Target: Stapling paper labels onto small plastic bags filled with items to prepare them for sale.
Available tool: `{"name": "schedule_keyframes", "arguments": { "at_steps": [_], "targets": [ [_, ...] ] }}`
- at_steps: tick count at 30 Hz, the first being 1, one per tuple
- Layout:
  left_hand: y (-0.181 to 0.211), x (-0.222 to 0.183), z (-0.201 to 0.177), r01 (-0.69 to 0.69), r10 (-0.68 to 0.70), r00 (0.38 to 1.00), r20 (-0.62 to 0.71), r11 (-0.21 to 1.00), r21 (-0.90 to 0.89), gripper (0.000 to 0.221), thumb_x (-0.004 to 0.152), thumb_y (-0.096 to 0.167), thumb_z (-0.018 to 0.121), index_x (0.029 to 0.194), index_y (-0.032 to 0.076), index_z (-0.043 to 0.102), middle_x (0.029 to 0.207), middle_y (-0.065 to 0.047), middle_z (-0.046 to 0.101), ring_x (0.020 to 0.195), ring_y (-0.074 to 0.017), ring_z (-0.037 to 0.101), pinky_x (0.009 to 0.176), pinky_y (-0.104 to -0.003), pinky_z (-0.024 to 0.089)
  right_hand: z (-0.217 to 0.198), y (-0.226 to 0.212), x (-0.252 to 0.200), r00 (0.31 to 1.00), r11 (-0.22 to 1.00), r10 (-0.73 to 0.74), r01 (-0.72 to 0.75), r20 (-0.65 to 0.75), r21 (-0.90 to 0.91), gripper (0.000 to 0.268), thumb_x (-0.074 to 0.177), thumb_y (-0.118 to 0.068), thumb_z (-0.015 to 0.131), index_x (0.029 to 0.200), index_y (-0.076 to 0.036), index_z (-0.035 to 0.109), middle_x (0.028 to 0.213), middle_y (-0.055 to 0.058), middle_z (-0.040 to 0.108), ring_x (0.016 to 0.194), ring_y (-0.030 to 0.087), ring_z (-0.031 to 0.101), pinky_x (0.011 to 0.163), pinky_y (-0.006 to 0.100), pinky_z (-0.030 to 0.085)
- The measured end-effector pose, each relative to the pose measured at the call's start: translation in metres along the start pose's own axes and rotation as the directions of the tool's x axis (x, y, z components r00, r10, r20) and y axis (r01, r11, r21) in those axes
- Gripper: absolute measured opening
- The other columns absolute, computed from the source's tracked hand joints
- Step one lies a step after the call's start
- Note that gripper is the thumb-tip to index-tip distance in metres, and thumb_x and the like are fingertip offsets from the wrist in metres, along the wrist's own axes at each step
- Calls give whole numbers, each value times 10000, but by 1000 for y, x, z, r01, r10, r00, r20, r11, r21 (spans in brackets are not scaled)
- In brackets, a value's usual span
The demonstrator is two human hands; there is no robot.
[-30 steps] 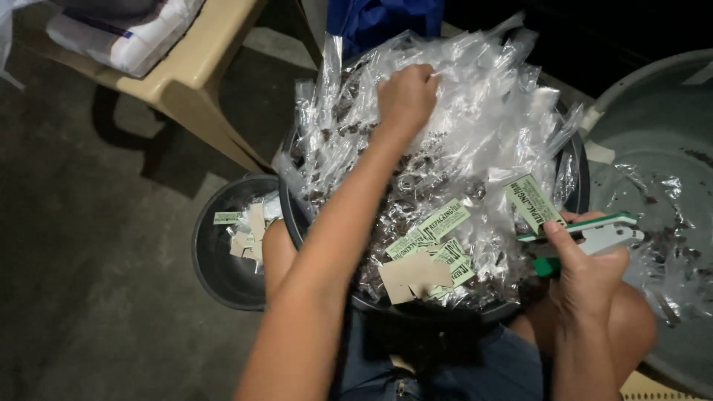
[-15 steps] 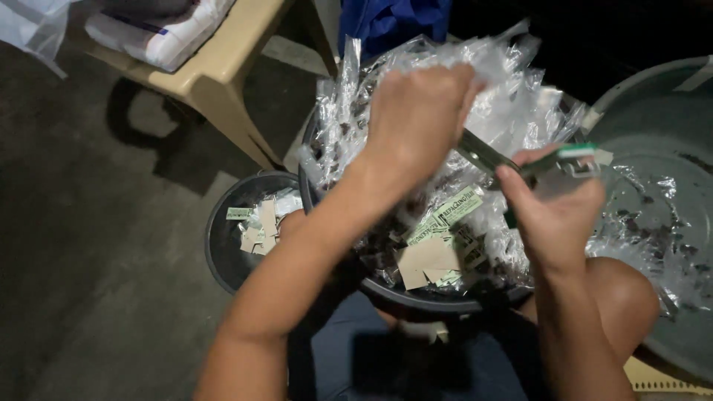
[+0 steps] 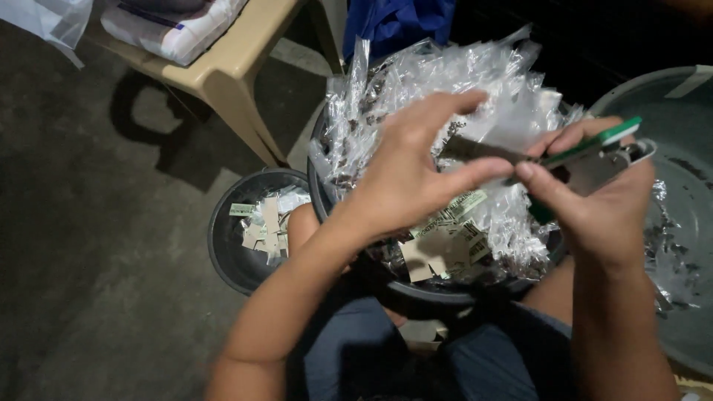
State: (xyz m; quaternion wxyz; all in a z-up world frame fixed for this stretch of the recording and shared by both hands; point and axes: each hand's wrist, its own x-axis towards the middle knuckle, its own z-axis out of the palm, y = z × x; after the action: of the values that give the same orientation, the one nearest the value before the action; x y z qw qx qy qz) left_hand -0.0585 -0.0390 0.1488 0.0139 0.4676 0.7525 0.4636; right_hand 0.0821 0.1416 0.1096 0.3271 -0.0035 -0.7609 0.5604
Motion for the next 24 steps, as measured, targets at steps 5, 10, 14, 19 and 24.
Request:
{"name": "schedule_keyframes", "arguments": {
  "at_steps": [5, 10, 14, 19, 24],
  "targets": [
    [-16, -1, 28, -555, 544, 831, -119, 793, -252, 287, 857, -131, 695, 1057, 70, 654, 1064, -100, 661, 971, -229, 686, 808, -274, 616, 0, 0, -11, 991, 987, 118, -111, -63, 114, 335, 902, -38, 765, 1109, -105, 510, 1057, 132, 648, 947, 166, 654, 809, 243, 549],
    [-23, -23, 27, -330, 345, 938, -39, 849, -413, 344, 937, 104, 765, 1244, 206, 649, 1142, -50, 606, 1049, -173, 612, 914, -266, 549, 4, -1, -16, 972, 964, 210, -188, -105, 189, 347, 881, -56, 764, 1100, -153, 513, 1079, 80, 649, 966, 146, 656, 868, 254, 574],
    [-21, -21, 44, -255, 253, 965, -64, 866, -430, 185, 981, 2, 589, 1144, 51, 515, 1022, -95, 608, 909, -196, 654, 813, -234, 622, -9, 25, -9, 926, 702, 372, -231, -70, 674, 342, 851, -90, 715, 1160, -174, 596, 1115, 52, 651, 1014, 179, 659, 957, 309, 497],
    [-24, -28, 55, -124, 125, 992, -23, 917, -378, 288, 941, -16, 674, 1131, 78, 479, 990, -93, 651, 888, -208, 691, 826, -248, 645, -14, 34, -13, 701, 499, 666, -162, -257, 851, 233, 901, -253, 779, 1107, -181, 698, 1021, 39, 644, 983, 201, 619, 914, 384, 503],
    [-30, -39, 81, -127, 120, 992, -41, 953, -275, 164, 928, -12, 701, 973, 72, 568, 940, -47, 581, 826, -152, 579, 734, -221, 570, 12, 31, -12, 897, 976, -27, 120, -441, 184, 239, 1139, -412, 603, 1148, -186, 524, 1052, 40, 639, 981, 212, 684, 970, 365, 636]
  ]
}}
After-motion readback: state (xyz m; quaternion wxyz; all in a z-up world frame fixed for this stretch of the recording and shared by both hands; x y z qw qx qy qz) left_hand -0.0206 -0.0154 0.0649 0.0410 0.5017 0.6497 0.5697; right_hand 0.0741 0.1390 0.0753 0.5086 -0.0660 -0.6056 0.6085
